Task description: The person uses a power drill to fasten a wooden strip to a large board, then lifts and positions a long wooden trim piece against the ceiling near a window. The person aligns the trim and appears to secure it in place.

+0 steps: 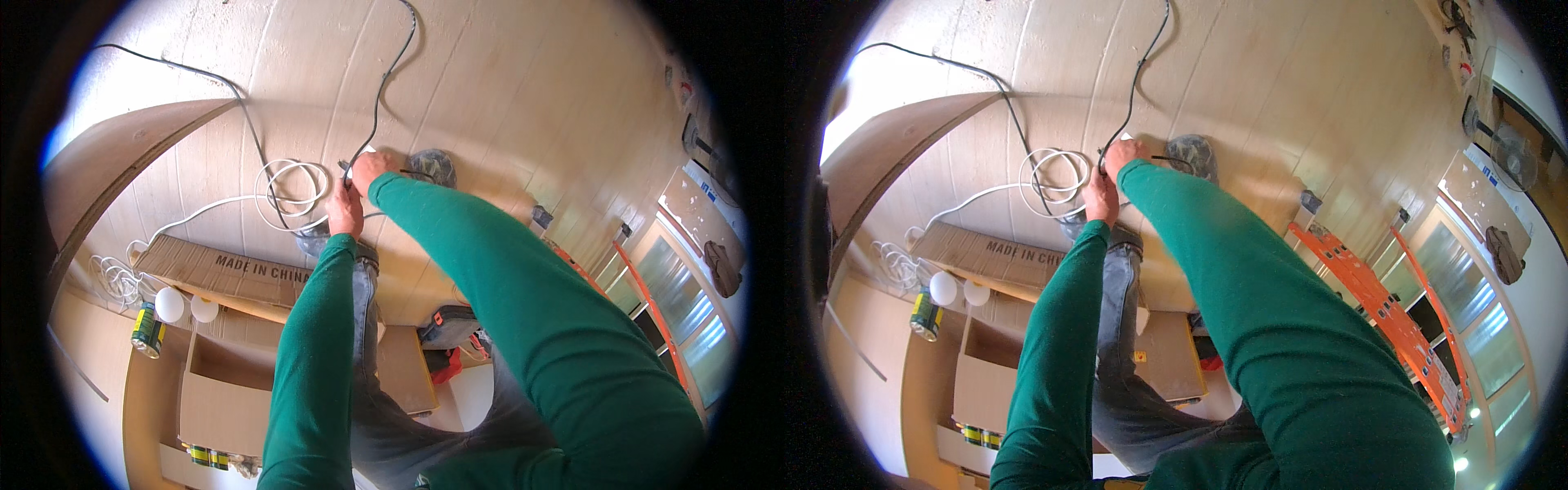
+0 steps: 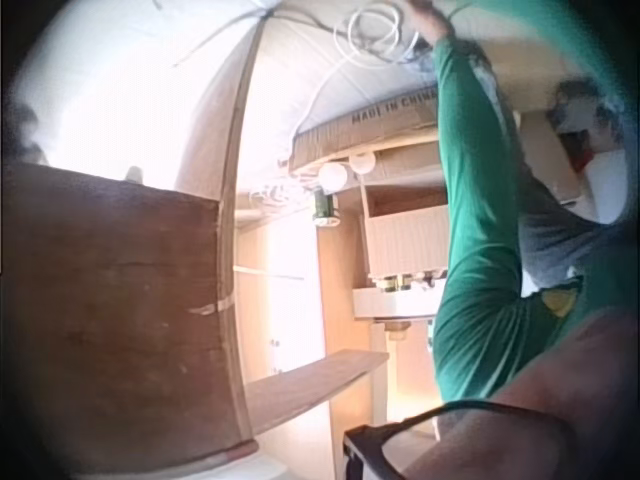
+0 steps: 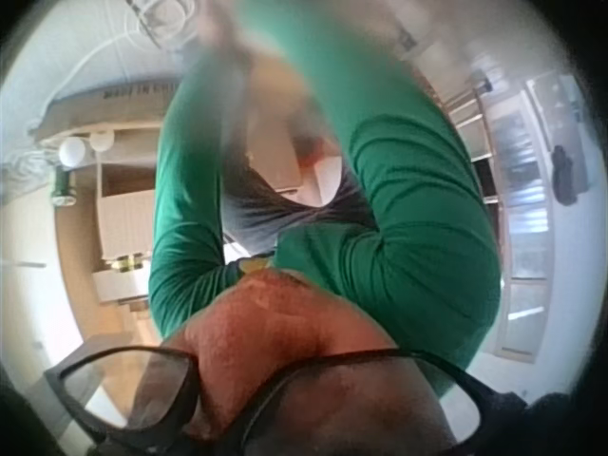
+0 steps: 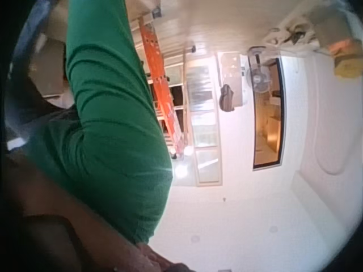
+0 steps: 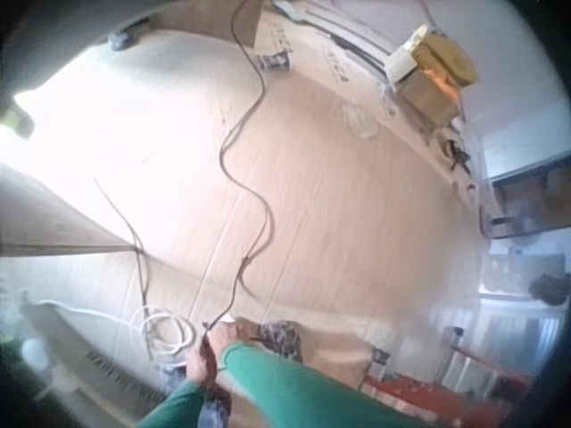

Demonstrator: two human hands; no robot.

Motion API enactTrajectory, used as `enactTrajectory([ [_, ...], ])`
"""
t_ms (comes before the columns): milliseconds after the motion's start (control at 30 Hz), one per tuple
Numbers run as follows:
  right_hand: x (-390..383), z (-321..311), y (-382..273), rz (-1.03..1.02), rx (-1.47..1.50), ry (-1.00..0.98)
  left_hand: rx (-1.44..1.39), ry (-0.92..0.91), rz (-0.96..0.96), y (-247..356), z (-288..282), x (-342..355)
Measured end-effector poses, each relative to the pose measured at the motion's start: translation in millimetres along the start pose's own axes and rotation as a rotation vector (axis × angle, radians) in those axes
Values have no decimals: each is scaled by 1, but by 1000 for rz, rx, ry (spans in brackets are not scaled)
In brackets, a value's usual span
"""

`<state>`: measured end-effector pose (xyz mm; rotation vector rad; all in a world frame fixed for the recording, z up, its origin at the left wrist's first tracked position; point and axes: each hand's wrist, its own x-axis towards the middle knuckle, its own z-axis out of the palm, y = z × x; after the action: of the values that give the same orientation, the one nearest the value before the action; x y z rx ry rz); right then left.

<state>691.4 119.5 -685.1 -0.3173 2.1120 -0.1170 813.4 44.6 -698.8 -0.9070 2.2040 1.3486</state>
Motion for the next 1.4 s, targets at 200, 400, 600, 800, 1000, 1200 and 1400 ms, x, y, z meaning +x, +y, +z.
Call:
enactTrajectory([
  [200,-1,-4,26,-150,-101,-40,10,52,10,-3,8,-5],
  [400,-10,22,-3,-83,-75,47,74,55,-27,-8,12,-14],
  [600,-1,-5,33,-176,-87,-8,-30,38,-2,-8,9,-13],
  [800,-14,31,8,-160,-170,42,76,22,19,-10,12,-18],
  [1000,0,2,28,-246,-113,16,-17,-8,-25,-16,9,-11],
  [1200,-8,35,2,-170,-198,75,62,16,-32,-11,7,-18],
  [1400,2,14,22,-224,-110,12,-8,22,17,-12,5,-15],
])
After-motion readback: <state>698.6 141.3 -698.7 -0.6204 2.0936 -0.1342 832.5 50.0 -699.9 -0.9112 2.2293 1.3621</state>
